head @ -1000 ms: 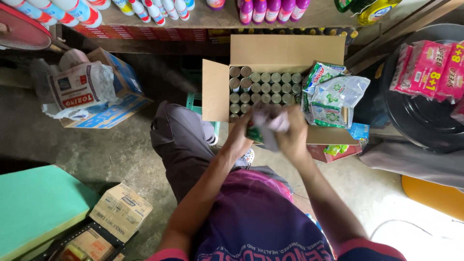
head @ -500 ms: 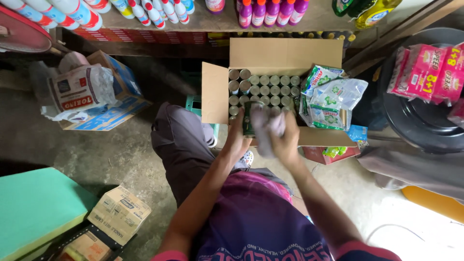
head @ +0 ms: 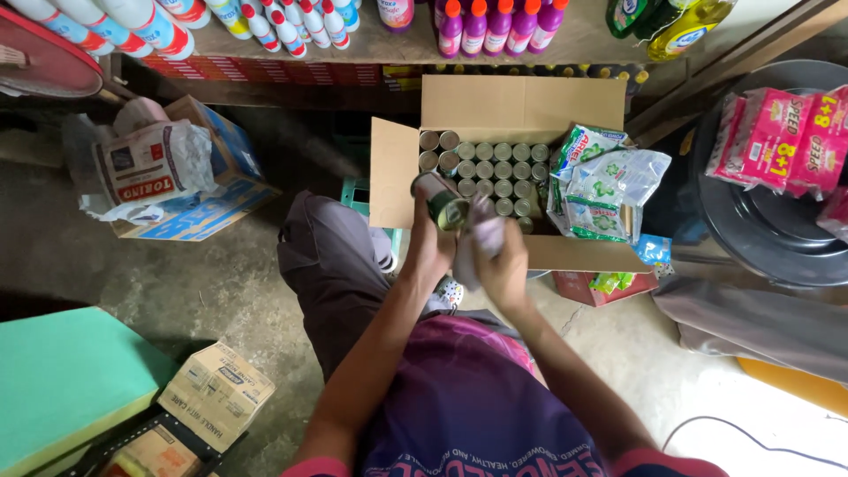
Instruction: Wiping canned goods with a cloth and arranging them on store shelves.
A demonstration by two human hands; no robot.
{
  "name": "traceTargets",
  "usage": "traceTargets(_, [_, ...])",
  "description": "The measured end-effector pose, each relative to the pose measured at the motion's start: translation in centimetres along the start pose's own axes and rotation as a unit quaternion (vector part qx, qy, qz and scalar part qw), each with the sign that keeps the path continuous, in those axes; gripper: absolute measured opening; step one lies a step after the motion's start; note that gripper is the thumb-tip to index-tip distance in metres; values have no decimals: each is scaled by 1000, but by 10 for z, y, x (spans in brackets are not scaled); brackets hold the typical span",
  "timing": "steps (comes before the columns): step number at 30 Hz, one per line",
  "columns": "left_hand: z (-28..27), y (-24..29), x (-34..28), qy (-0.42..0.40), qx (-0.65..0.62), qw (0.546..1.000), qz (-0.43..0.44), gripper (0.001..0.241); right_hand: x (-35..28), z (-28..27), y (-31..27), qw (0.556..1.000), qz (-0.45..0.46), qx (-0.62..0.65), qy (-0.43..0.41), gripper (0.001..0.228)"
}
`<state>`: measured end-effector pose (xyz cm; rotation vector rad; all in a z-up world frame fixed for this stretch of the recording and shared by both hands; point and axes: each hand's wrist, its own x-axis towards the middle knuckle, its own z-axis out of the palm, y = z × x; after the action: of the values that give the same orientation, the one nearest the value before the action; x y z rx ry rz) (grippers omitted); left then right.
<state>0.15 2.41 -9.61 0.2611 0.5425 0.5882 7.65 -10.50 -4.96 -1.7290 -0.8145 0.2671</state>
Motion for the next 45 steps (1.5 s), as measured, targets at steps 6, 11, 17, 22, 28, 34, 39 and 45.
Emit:
traceTargets(6, [-10,0,5,103,88,988,-69,67,7,-10,-32,960,-237,-92,-114,24])
traceTargets(11, [2,1,9,65,119,990,39,68,20,-19,-14,994,-88,-36,-57,19])
traceTargets(17, [14,-4,-10,108,307,942,82,64,15,-34,-49,992,-90,-49,-76,19])
traceTargets(22, [0,-7,-18,61,394,908,130,64,16,-34,-26,996,-27,-57,-61,18])
traceTargets(28, [28,28,-56,-66,569,759,309,71,34,-51,15,976,-14,-172,-134,22])
traceTargets(34, [31,31,-59,-74,741,560,364,77,52,-50,-38,986,-44,-109,-122,28])
traceTargets(39, [39,46,-61,-93,756,532,369,78,62,-33,-7,976,-133,-145,-91,25])
traceTargets(45, [11,27,-29,-161,470,841,216,68,75,-12,38,992,83,-68,-71,47])
